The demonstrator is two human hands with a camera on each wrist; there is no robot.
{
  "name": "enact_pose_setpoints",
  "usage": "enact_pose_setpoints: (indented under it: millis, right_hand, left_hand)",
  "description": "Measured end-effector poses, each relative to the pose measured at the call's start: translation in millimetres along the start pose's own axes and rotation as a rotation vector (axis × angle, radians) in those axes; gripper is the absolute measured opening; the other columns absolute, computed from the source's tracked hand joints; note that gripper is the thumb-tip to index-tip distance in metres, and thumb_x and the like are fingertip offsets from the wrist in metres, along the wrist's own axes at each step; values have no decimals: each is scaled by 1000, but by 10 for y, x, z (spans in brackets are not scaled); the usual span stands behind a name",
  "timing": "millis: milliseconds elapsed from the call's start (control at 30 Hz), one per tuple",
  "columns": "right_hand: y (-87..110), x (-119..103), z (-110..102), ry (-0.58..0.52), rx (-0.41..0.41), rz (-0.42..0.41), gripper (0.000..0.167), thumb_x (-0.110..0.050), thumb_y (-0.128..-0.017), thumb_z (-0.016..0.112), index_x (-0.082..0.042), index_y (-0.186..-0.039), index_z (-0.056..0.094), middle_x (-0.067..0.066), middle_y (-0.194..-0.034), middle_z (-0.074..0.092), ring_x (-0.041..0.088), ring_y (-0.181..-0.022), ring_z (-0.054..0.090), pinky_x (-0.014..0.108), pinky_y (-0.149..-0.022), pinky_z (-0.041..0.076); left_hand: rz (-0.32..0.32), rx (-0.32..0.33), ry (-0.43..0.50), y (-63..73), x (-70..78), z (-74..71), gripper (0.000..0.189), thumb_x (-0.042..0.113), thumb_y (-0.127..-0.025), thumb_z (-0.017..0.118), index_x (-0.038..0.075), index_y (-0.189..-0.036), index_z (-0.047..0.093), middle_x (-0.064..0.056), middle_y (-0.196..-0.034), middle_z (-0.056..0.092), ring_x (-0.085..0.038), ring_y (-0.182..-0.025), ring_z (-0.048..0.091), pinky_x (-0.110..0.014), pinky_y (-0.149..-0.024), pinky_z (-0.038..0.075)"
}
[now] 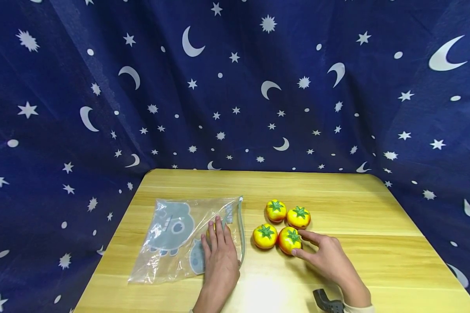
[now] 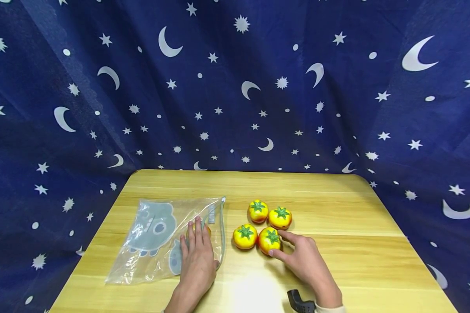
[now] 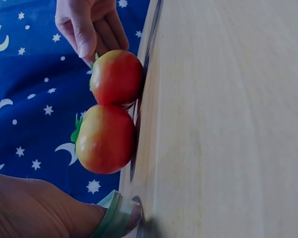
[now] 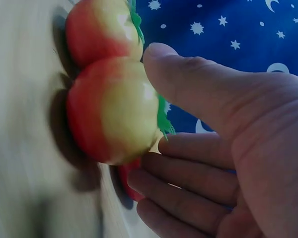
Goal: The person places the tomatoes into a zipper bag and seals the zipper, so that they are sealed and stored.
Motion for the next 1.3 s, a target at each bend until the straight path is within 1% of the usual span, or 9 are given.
enact_pose_setpoints:
  millis: [167,367,633,767,867,1033,1300]
  right_hand:
    - [-20,3,49,7,10,2,63,-42,-88,92,-8,-139,76,16,-132,79,46,-125,73,65,-104,56]
    - [-22,16,74,16,22,17,66,-44,-88,92,-10,-141,75,18,-134,78,47,-126,72,66,-105,56]
    - [4,26,85,22,33,27,65,-45,-88,92,-9,-140,76,16,-133,79,45,-126,73,64,-105,56]
    - [8,43,100,15,14,39,64,-40,-89,92,-7,-142,74,18,-135,77,46,-128,72,64,-107,55]
    - [5,54,101,7,-4,41,65,-32,-90,91,-4,-145,70,21,-139,74,48,-130,70,64,-108,54]
    - [9,62,79,1,-15,43,64,-23,-89,90,-2,-146,69,23,-141,73,47,-130,70,64,-108,55]
    - [35,62,17,12,-21,42,64,-22,-88,91,-4,-146,69,21,-140,74,47,-130,70,65,-107,55]
  left_hand:
    - [-8,-3,6,-3,-4,-1,109,16,-75,101,-13,-161,41,-33,-179,17,-55,-166,17,-78,-128,21]
    - [-18,-22,10,-4,0,5,108,17,-76,101,-12,-161,41,-32,-180,15,-54,-166,15,-77,-129,19]
    - [-17,-25,10,-4,4,1,108,16,-76,101,-12,-162,41,-31,-180,15,-54,-167,15,-77,-128,19]
    - [-16,-24,11,-1,5,-1,108,16,-76,101,-12,-161,41,-31,-180,15,-54,-167,15,-77,-128,20]
    - [-14,-20,7,1,4,-1,109,16,-75,101,-12,-161,41,-32,-180,16,-54,-167,16,-77,-128,20]
    - [-8,-13,4,1,2,1,109,17,-75,101,-12,-161,42,-32,-179,17,-54,-166,16,-77,-128,21]
    - [-3,-7,8,-1,0,5,108,17,-75,101,-13,-160,42,-32,-179,17,-54,-166,16,-77,-128,21]
Point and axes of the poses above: each hand's wrist, its own y-axis away from the middle knuckle, its own z-axis out of the palm, x = y × z, the point moved 4 cm from there along -y, towards the middle knuckle
